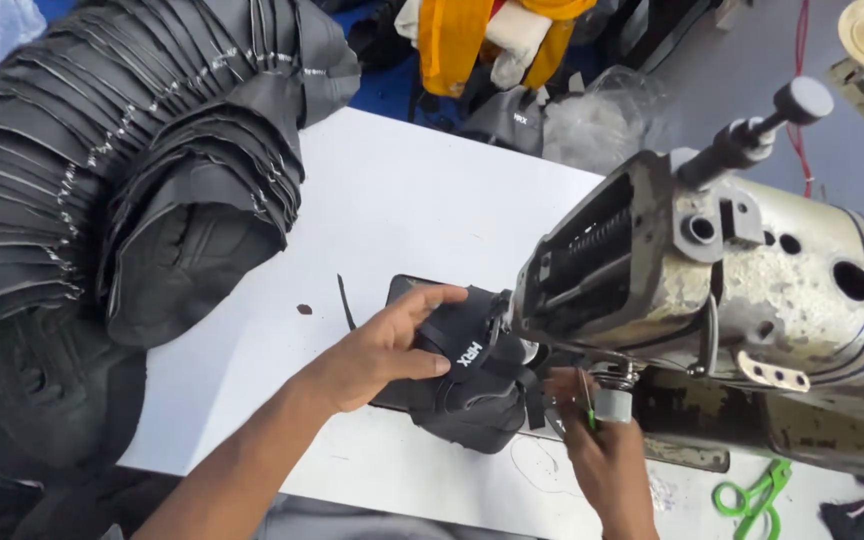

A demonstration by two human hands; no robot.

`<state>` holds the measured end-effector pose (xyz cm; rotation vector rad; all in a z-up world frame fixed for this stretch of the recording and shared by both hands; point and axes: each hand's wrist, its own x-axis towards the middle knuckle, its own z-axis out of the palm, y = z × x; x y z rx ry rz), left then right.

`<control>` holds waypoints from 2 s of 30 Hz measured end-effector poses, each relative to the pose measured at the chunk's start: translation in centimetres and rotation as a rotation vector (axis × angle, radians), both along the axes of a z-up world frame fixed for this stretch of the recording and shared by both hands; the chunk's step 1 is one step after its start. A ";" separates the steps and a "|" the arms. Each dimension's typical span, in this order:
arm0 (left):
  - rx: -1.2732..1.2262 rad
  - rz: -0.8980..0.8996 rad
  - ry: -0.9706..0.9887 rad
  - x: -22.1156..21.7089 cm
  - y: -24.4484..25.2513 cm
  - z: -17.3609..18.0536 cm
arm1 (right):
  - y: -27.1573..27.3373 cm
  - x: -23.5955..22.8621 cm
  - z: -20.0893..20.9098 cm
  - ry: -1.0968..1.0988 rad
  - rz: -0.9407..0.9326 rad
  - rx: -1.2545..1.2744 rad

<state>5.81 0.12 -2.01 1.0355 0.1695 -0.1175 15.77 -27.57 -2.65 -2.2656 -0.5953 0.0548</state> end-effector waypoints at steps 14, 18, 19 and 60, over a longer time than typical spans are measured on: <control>-0.064 0.105 0.094 0.1 -2.9 -0.6 | 1.4 1.0 -2.7 1.018 0.110 0.930; -0.049 0.121 0.044 -0.3 -2.7 -0.6 | 2.3 1.1 -1.9 0.869 0.156 0.845; -0.069 0.083 0.025 -0.5 -2.3 -0.5 | 2.1 1.4 -2.1 0.878 0.165 0.746; 0.193 0.318 0.117 -0.9 -3.8 0.2 | 6.5 1.9 3.2 0.727 0.181 0.208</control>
